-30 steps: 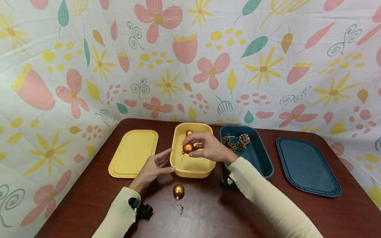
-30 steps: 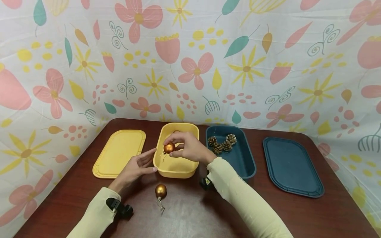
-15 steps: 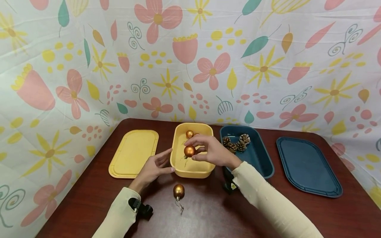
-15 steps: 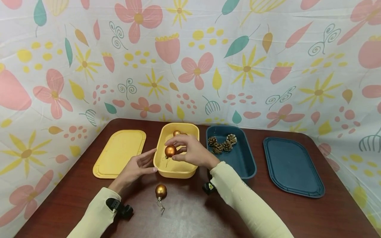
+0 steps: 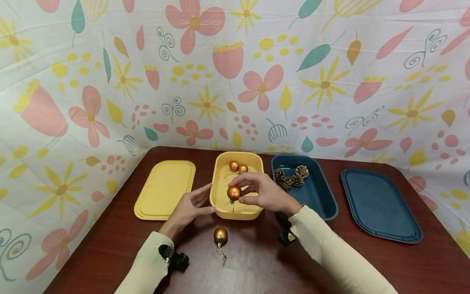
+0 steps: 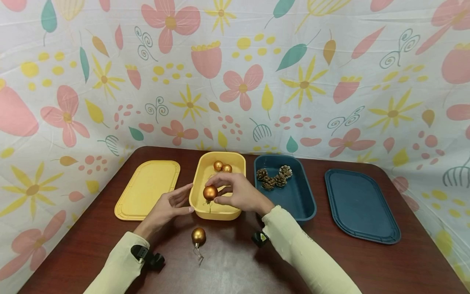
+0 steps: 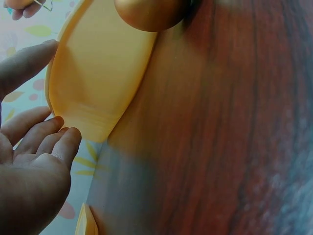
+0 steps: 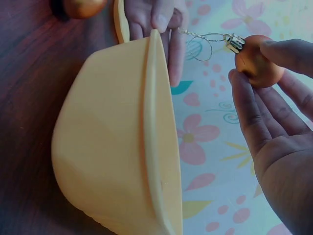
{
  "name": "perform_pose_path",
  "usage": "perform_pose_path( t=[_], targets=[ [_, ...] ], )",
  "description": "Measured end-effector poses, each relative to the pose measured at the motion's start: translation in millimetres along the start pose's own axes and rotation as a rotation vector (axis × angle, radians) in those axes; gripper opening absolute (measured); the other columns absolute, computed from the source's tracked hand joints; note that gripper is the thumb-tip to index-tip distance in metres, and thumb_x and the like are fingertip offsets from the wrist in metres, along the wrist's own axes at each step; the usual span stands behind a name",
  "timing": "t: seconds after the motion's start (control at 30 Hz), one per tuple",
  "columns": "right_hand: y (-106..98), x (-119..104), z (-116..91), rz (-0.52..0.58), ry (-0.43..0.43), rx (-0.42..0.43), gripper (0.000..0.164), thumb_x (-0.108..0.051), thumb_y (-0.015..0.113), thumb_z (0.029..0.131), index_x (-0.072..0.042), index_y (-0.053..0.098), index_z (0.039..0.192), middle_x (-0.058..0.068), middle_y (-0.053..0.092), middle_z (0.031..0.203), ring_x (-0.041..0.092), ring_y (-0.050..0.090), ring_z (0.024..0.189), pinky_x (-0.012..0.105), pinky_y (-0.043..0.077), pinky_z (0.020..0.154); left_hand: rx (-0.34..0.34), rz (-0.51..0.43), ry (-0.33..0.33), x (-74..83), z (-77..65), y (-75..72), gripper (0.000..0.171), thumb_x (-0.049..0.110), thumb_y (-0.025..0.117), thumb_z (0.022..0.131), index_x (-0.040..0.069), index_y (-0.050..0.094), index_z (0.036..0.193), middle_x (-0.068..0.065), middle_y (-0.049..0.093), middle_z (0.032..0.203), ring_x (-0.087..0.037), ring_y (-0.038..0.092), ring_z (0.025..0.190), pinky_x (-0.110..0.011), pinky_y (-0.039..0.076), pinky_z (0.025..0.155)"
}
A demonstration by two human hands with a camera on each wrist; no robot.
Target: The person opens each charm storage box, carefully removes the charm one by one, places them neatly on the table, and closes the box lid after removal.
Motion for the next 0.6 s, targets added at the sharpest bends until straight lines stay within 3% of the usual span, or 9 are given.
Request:
perform_pose_path(
  t=[0.6],
  targets=[
    [6.8, 2.9, -16.5, -0.011, 0.026, -0.024, 0.035, -0.006, 0.07, 0.093, -0.012, 0.065, 0.127, 0.005, 0.07, 0.122, 0.016, 0.067, 0.111, 0.026, 0.059, 0.092, 0.001, 0.002, 0.016, -0.7, -0.6, 0.0, 0.081, 0.005, 0.079, 0.084, 0.005, 0.039, 0.154, -0.014, 0.035, 0.162, -0.029, 0.031, 0.152, -0.042, 0.031, 0.123]
  ],
)
Point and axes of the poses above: each hand's wrist, its own z-axis towards the middle knuckle, its own y-axis out of the palm, x = y × z, the point moved 5 cm from there along z, towards the middle knuckle
